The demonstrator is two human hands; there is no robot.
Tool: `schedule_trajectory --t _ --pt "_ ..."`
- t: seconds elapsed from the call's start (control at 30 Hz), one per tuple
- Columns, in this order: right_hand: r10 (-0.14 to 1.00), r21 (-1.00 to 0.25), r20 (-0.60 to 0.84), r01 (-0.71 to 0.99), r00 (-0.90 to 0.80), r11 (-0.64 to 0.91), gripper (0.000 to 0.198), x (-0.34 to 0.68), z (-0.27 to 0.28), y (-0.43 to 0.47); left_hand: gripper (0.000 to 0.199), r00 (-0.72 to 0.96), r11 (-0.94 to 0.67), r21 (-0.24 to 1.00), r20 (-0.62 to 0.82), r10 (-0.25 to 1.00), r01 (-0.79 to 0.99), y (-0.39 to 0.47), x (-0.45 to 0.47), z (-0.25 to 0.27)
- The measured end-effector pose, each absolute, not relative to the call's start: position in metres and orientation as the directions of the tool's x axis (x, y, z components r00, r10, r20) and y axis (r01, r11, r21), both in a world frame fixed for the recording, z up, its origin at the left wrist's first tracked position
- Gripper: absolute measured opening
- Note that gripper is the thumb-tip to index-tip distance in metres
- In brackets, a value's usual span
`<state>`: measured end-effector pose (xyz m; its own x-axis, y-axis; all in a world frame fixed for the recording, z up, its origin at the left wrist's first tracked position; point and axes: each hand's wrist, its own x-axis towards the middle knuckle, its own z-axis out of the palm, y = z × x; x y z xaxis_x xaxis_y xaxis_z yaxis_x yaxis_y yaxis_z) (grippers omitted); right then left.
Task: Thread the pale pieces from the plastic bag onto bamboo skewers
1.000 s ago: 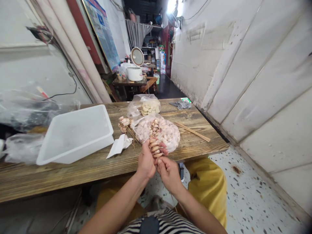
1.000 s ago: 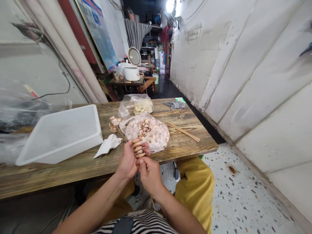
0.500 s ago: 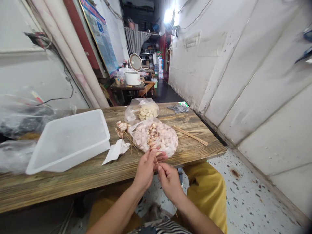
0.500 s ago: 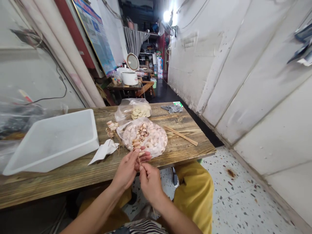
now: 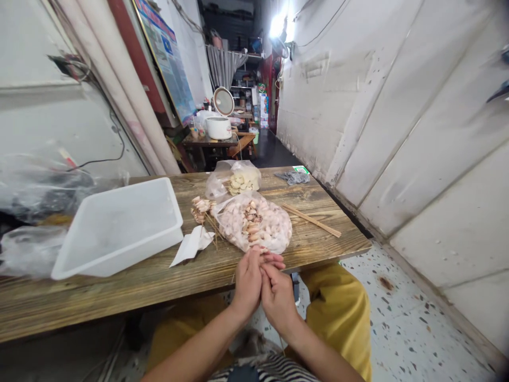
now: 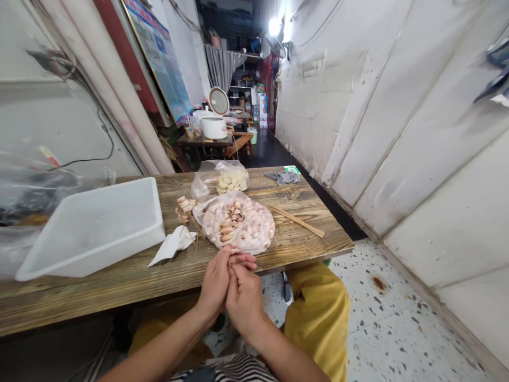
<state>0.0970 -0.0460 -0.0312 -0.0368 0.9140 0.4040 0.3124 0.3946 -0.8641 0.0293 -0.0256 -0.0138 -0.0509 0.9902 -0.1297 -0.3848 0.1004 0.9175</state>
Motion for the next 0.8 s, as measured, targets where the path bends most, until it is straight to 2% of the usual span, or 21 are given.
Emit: schedule_trajectory --t 0.13,0.27,0.33,0.53,0.8 --pt "0.904 -0.857 0.426 0.311 -0.024 0.412 0.026 0.099 -0.029 -0.042 0.03 -0.021 0.087 0.923 -0.102 0.995 -0.374 -0.028 0.029 -0.017" --pt "0.918 -0.863 0.391 0.321 -0.062 0.389 0.025 0.103 -0.026 -0.043 0.044 -0.044 0.106 0.866 -0.146 0.988 -0.488 -0.022 0.023 -0.008" --pt "0.926 -0.87 0.367 0.318 -0.09 0.376 0.026 0.103 -0.026 -0.045 0.044 -0.094 0.085 0.855 -0.154 0.984 -0.511 -0.017 0.02 0.0" --pt "0.922 -0.87 0.378 0.31 -0.078 0.383 0.027 0.097 -0.031 -0.049 0.039 -0.069 0.125 0.894 -0.17 0.983 -0.429 -0.014 0.02 0.006" --pt "0.903 -0.848 0.428 0.328 -0.041 0.417 0.025 0.095 -0.028 -0.05 0.028 -0.086 0.087 0.939 -0.122 0.989 -0.334 -0.023 0.024 -0.005"
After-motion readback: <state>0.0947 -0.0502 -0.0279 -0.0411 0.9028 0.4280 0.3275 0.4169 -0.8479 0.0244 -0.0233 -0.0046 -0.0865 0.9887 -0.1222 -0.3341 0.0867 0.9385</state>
